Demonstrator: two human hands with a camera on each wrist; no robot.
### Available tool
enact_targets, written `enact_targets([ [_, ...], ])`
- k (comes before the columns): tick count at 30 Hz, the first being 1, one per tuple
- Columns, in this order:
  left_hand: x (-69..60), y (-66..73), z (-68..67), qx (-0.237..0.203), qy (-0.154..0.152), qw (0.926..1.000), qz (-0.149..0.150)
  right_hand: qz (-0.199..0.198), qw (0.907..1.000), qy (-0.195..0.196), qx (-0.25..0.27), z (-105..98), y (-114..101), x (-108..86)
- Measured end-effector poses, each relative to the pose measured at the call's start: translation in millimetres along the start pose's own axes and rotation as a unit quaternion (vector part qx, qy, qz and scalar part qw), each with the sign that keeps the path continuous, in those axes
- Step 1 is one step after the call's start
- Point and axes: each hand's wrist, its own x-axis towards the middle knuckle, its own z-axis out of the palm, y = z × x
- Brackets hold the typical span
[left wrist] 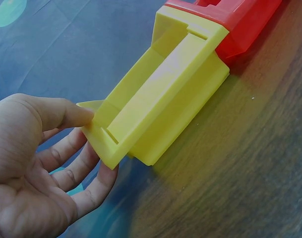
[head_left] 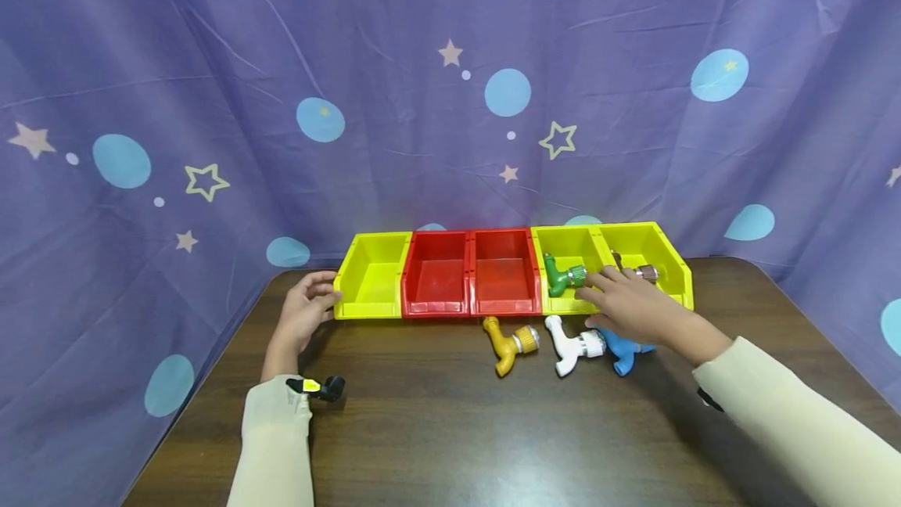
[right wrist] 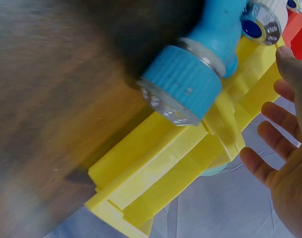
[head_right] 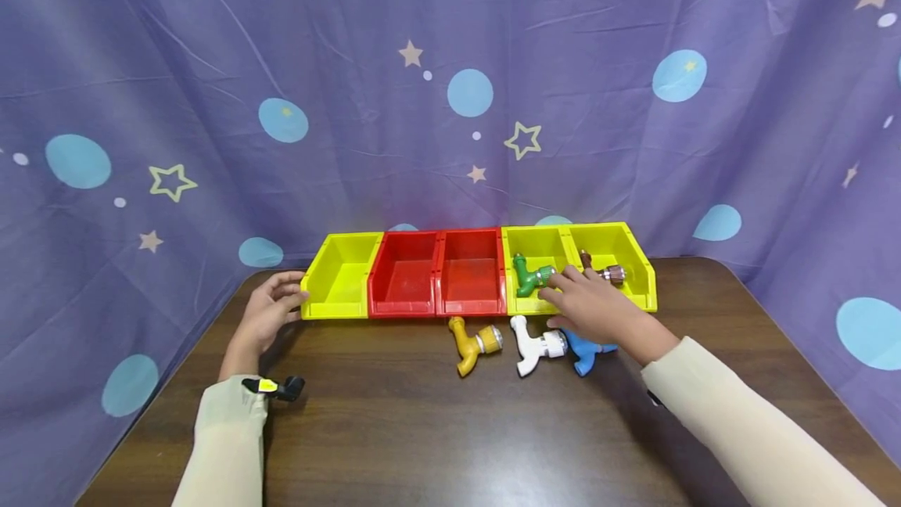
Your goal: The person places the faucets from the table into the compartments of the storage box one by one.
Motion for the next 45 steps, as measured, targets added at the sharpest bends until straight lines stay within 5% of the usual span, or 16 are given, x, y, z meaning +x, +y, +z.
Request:
enact_targets([
  [10, 0.7, -1.8, 0.3, 0.005, 0.001, 1.0000, -0.002, -0.013, 0.9995, 0.007, -0.026, -2, -6, -24.0],
  [28, 0.9, -2.3, 0.4, 0.002, 0.000, 1.0000, 0.001, 0.057, 0.9905, -0.099, 0.076, 4, -12, -48.9],
  [45, 0.3, -1.1, -0.8, 0.000, -0.008, 0.9999, 0.010, 0.053, 0.9887, -0.084, 0.112, 7, -9, -60.7],
])
